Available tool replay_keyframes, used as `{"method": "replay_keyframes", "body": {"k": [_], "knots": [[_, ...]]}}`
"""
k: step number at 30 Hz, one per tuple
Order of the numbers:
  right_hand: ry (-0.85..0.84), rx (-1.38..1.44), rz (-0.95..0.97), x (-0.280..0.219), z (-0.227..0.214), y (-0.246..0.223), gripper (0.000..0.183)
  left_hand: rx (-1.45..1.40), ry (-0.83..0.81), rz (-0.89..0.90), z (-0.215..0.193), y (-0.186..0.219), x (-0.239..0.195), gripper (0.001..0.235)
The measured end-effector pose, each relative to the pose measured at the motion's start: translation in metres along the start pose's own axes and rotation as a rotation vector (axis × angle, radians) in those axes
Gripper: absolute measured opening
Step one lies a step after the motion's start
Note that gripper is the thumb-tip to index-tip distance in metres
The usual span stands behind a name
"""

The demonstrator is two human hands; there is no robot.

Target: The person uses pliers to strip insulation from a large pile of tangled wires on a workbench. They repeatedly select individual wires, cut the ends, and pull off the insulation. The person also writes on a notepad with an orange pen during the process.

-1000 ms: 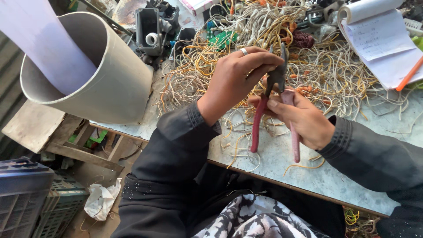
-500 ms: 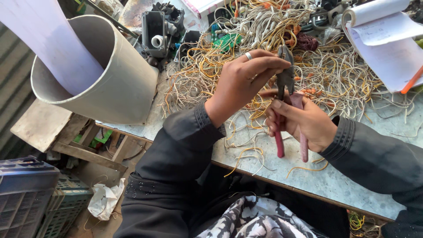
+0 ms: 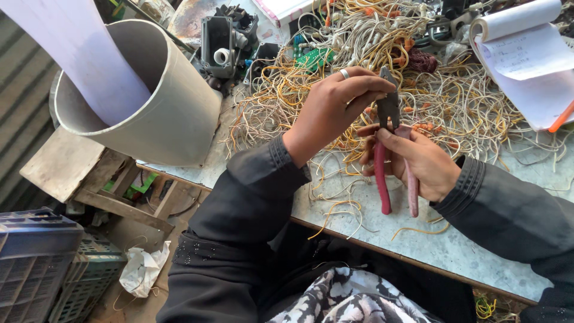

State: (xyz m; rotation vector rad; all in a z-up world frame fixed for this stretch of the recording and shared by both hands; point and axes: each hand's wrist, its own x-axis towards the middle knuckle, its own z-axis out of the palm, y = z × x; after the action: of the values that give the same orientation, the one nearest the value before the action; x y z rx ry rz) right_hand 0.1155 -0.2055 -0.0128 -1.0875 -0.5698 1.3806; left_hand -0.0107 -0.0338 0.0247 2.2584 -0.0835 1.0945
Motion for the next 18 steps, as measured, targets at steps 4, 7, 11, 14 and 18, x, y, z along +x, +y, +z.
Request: {"method": "replay_keyframes", "body": {"k": [4, 7, 11, 14, 18], "knots": [[-0.030, -0.013, -0.014, -0.0001, -0.0018, 0.0015, 0.046, 0.016, -0.004, 0.023, 0.0024, -0.0020, 0.0003, 0.013], [-0.018, -0.021, 0.011, 0.0011, -0.0014, 0.0021, 0.047, 0.020, -0.030, 0.058, 0.0030, -0.0032, 0.0024, 0.012], [0.056, -0.104, 0.022, 0.0020, -0.0005, 0.0037, 0.047, 0.014, -0.062, 0.076, 0.0039, -0.0041, 0.0018, 0.013], [0.098, -0.112, 0.037, 0.0023, 0.0003, 0.0060, 0.047, 0.007, -0.066, 0.064, 0.0051, -0.0055, 0.0011, 0.014], [0.145, -0.098, 0.071, 0.0028, 0.0031, 0.0075, 0.047, -0.045, -0.081, 0.031, 0.0061, -0.0075, 0.0033, 0.014]]}}
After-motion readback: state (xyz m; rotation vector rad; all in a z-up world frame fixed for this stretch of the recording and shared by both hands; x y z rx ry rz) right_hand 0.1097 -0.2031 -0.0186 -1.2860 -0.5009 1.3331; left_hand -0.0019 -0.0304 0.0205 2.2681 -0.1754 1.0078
